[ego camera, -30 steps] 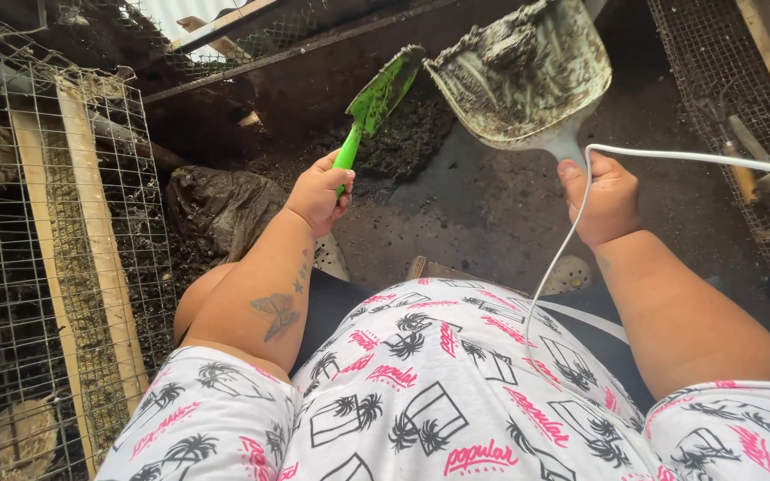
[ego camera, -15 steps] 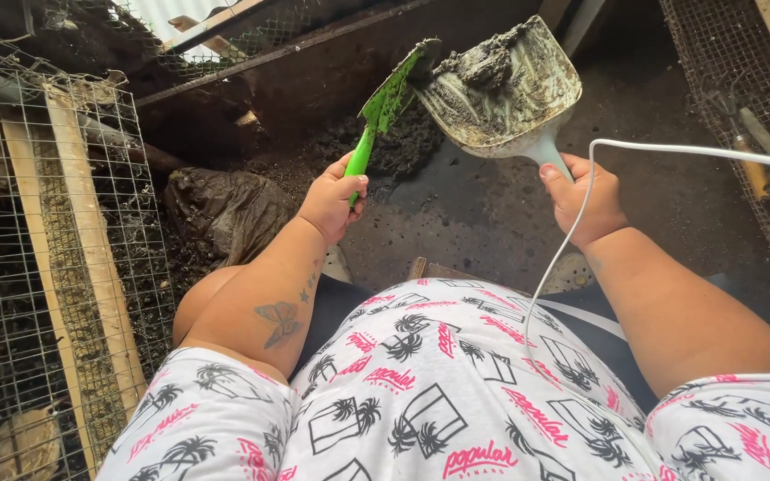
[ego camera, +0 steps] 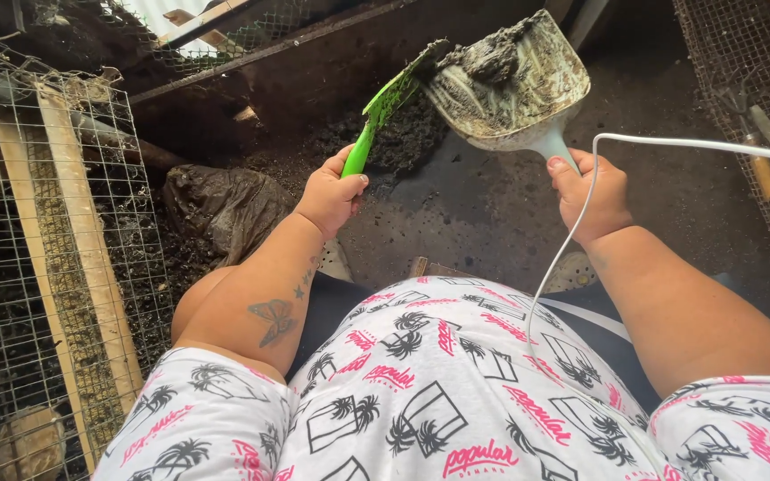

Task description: The person uses a green hand trowel to scoop dark manure from the floor of an animal enclosure and transfers it into a light blue dustpan held in the other hand. The person repeatedly scrapes the trowel against the dustpan to empty the contents while standing in the pen.

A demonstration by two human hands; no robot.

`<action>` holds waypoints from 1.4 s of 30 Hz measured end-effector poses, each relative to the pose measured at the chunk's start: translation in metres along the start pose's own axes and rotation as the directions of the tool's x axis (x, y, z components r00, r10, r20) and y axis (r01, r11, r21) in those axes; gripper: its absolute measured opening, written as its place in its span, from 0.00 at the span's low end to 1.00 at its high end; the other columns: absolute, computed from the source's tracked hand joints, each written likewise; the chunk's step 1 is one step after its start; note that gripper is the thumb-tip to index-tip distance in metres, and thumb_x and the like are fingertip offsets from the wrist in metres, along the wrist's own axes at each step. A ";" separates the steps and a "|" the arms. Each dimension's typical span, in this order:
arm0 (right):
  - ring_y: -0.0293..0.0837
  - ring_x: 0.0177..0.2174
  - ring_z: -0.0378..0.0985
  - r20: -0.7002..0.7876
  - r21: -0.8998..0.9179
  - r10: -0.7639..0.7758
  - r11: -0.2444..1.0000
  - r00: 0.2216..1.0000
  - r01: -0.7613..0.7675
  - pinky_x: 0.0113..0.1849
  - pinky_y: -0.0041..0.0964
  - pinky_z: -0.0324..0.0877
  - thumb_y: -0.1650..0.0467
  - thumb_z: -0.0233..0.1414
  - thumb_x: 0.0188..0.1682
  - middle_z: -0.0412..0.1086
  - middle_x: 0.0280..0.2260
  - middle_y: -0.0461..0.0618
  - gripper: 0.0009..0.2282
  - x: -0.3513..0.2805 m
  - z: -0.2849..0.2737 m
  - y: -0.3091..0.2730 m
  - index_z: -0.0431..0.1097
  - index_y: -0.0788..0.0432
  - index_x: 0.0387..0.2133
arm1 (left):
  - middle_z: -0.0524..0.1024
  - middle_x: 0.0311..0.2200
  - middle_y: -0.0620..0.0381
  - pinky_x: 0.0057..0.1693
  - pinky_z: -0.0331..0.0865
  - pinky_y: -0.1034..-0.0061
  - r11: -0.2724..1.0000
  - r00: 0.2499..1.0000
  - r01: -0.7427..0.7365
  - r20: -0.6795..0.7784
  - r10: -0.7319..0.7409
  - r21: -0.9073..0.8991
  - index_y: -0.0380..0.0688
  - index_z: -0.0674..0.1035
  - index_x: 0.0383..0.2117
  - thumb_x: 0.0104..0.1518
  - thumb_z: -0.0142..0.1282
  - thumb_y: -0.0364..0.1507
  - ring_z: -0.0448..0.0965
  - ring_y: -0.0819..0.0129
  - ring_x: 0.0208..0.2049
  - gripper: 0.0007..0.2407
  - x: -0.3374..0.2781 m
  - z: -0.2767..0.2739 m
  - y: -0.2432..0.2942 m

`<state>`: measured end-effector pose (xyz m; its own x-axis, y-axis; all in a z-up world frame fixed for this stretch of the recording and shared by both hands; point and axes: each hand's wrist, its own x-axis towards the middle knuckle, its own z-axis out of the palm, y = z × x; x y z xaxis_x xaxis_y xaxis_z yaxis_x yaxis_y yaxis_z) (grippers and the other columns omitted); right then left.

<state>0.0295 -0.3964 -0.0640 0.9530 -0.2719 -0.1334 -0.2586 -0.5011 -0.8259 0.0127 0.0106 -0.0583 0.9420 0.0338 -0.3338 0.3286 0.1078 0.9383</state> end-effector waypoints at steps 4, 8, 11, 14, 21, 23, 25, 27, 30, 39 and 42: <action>0.36 0.25 0.75 -0.044 0.011 -0.049 0.999 0.998 0.050 0.29 0.33 0.72 0.64 0.59 0.58 0.73 0.25 0.44 0.11 0.012 -0.005 0.010 0.77 0.56 0.48 | 0.69 0.18 0.53 0.20 0.62 0.79 1.000 1.000 0.016 -0.002 -0.016 -0.016 0.48 0.70 0.64 0.53 0.57 0.21 0.69 0.69 0.13 0.27 -0.002 -0.001 0.008; 0.42 0.27 0.78 -0.072 -0.043 -0.175 0.984 0.982 0.172 0.31 0.38 0.73 0.64 0.60 0.61 0.74 0.26 0.49 0.11 0.029 -0.014 0.035 0.77 0.57 0.50 | 0.68 0.18 0.52 0.20 0.63 0.79 0.999 1.000 -0.016 0.015 0.016 0.029 0.47 0.71 0.64 0.53 0.57 0.20 0.70 0.69 0.12 0.27 0.000 -0.005 0.008; 0.46 0.28 0.79 -0.073 -0.054 -0.245 0.969 0.967 0.241 0.31 0.41 0.72 0.66 0.61 0.61 0.74 0.28 0.54 0.10 0.031 -0.016 0.052 0.78 0.61 0.49 | 0.67 0.17 0.52 0.20 0.62 0.78 0.998 0.999 -0.039 0.034 0.038 0.040 0.45 0.71 0.63 0.52 0.57 0.19 0.69 0.68 0.11 0.28 0.003 -0.011 0.004; 0.49 0.30 0.80 -0.089 -0.071 -0.285 0.958 0.954 0.279 0.31 0.42 0.73 0.68 0.62 0.61 0.76 0.31 0.57 0.09 0.022 -0.024 0.043 0.78 0.64 0.47 | 0.67 0.17 0.51 0.19 0.62 0.78 0.997 0.998 -0.060 0.041 0.057 0.054 0.45 0.72 0.63 0.51 0.57 0.19 0.69 0.68 0.11 0.28 0.002 -0.015 0.004; 0.54 0.32 0.81 -0.110 -0.085 -0.374 0.927 0.921 0.366 0.32 0.46 0.73 0.70 0.64 0.61 0.76 0.32 0.63 0.10 0.017 -0.030 0.040 0.77 0.68 0.45 | 0.79 0.41 0.50 0.45 0.72 0.67 0.896 0.994 -0.063 -0.050 0.094 0.440 0.57 0.76 0.61 0.49 0.62 0.26 0.81 0.62 0.38 0.27 -0.026 -0.005 0.022; 0.53 0.30 0.80 -0.111 -0.092 -0.383 0.923 0.917 0.374 0.30 0.44 0.72 0.70 0.63 0.62 0.75 0.30 0.61 0.10 0.012 -0.036 0.032 0.78 0.67 0.46 | 0.78 0.44 0.51 0.49 0.71 0.66 0.880 0.993 -0.061 -0.061 0.102 0.472 0.59 0.76 0.61 0.50 0.62 0.26 0.80 0.61 0.43 0.27 -0.032 -0.003 0.026; 0.51 0.28 0.79 -0.111 -0.100 -0.392 0.919 0.913 0.382 0.29 0.42 0.71 0.69 0.63 0.63 0.75 0.28 0.59 0.09 0.002 -0.038 0.022 0.78 0.66 0.46 | 0.78 0.47 0.53 0.54 0.71 0.64 0.863 0.991 -0.059 -0.072 0.109 0.502 0.61 0.76 0.61 0.50 0.62 0.27 0.79 0.60 0.47 0.27 -0.035 -0.005 0.025; 0.52 0.27 0.79 -0.112 -0.089 -0.416 0.909 0.902 0.408 0.27 0.41 0.70 0.70 0.63 0.62 0.74 0.26 0.60 0.10 -0.013 -0.037 0.009 0.78 0.68 0.45 | 0.78 0.47 0.55 0.55 0.70 0.65 0.863 0.989 -0.054 -0.090 0.114 0.502 0.62 0.76 0.60 0.50 0.62 0.29 0.79 0.62 0.48 0.27 -0.034 -0.012 0.020; 0.49 0.27 0.78 -0.134 -0.092 -0.444 0.896 0.886 0.435 0.27 0.39 0.70 0.70 0.60 0.64 0.73 0.26 0.58 0.08 -0.007 -0.042 0.005 0.78 0.66 0.46 | 0.80 0.49 0.57 0.56 0.72 0.64 0.768 0.994 0.049 -0.104 0.023 0.639 0.69 0.77 0.58 0.49 0.63 0.32 0.80 0.59 0.52 0.26 -0.037 -0.011 0.025; 0.61 0.34 0.81 -0.061 -0.253 -0.406 0.890 0.912 0.380 0.30 0.51 0.74 0.67 0.62 0.59 0.75 0.32 0.64 0.13 -0.005 -0.030 0.013 0.77 0.65 0.50 | 0.79 0.51 0.49 0.58 0.73 0.62 0.853 0.959 0.119 -0.282 0.034 0.508 0.60 0.74 0.62 0.53 0.63 0.38 0.80 0.56 0.53 0.26 -0.032 0.000 0.030; 0.57 0.36 0.81 0.020 -0.271 -0.332 0.906 0.943 0.325 0.33 0.48 0.76 0.63 0.61 0.58 0.76 0.35 0.58 0.13 -0.009 -0.023 0.013 0.78 0.54 0.52 | 0.75 0.57 0.45 0.62 0.71 0.61 0.862 0.964 0.083 -0.260 0.058 0.501 0.58 0.69 0.66 0.59 0.57 0.38 0.76 0.51 0.59 0.26 -0.047 0.011 0.051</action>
<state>0.0137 -0.4195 -0.0607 0.9879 -0.0733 0.1370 0.0325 -0.7648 -0.6434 -0.0144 0.0040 0.0061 0.9096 0.2972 -0.2904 0.3950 -0.4016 0.8262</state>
